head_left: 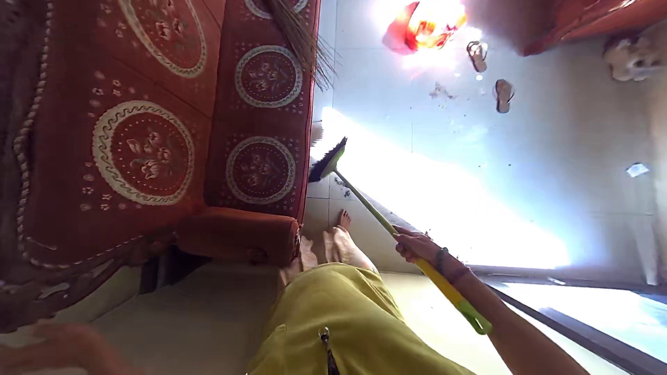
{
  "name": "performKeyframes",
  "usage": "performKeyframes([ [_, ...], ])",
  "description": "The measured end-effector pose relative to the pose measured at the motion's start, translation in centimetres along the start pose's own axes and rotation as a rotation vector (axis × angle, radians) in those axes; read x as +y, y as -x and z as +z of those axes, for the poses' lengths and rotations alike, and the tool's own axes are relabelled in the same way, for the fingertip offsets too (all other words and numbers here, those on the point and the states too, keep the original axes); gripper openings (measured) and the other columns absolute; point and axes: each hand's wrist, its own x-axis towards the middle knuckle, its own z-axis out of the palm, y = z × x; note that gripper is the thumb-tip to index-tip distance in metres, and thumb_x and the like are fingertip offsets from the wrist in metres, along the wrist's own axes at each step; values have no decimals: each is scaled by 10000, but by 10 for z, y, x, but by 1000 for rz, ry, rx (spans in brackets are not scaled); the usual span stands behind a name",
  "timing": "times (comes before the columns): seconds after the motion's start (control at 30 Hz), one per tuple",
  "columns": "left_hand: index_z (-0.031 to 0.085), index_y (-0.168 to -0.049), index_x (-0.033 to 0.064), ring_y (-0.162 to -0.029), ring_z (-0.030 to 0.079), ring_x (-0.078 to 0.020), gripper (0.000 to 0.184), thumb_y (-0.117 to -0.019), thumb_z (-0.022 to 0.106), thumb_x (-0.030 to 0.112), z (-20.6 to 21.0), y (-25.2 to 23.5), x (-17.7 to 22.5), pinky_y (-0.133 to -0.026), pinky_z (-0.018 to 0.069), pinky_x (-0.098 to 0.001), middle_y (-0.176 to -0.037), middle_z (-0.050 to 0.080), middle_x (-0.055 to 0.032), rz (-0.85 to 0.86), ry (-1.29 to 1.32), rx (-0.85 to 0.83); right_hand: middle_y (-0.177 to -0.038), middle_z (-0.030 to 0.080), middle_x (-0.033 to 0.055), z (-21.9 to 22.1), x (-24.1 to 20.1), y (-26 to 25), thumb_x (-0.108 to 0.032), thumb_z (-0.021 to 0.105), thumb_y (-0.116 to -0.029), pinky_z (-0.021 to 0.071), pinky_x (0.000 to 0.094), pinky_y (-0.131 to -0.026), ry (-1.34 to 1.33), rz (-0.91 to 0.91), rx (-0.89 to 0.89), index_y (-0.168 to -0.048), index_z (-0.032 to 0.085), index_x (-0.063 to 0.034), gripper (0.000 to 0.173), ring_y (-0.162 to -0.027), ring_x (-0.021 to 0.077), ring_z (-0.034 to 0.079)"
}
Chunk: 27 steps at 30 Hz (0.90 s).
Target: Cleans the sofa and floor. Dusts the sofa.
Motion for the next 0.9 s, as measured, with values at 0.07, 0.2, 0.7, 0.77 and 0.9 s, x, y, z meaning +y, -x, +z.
performKeyframes([
  [0.07,263,-1538,-153,-1527,205,-485,632,-1096,409,275,-5,74,-4,-1264,210,-453,-1595,221,-401,-5,-100,-79,-670,553,8,-18,-11,-12,-275,430,-1122,459,223,-434,63,-1,-47,-1545,413,-160,439,-470,82,527],
  [0.2,339,-1529,-110,-1482,244,-564,592,-1097,413,289,2,231,-20,-1189,295,-620,-1582,245,-406,6,-317,-362,-720,566,35,-47,-18,-79,-280,448,-1113,472,249,-457,220,-64,-202,-1551,419,-177,450,-483,99,526],
  [0.7,422,-1509,-53,-1416,447,-455,543,-1088,522,275,50,331,-18,-1177,355,-565,-1509,462,-317,-179,-503,-1114,-809,590,91,-168,93,-117,-216,508,-1085,487,308,-507,30,34,27,-1513,458,-127,440,-522,134,522],
  [0.77,425,-1506,-53,-1411,455,-447,525,-1095,506,263,57,335,-31,-1171,360,-574,-1506,469,-311,-203,-473,-1154,-748,584,97,-170,92,-78,-197,559,-1069,482,296,-461,-13,57,106,-1562,402,-132,521,-476,136,520],
  [0.9,525,-1426,-52,-1340,536,-417,456,-1113,456,273,81,351,-40,-1126,417,-571,-1430,553,-290,-188,-424,-1258,-699,572,76,-152,56,-39,-199,569,-1068,471,284,-425,-101,9,57,-1606,347,-204,582,-457,130,520],
])
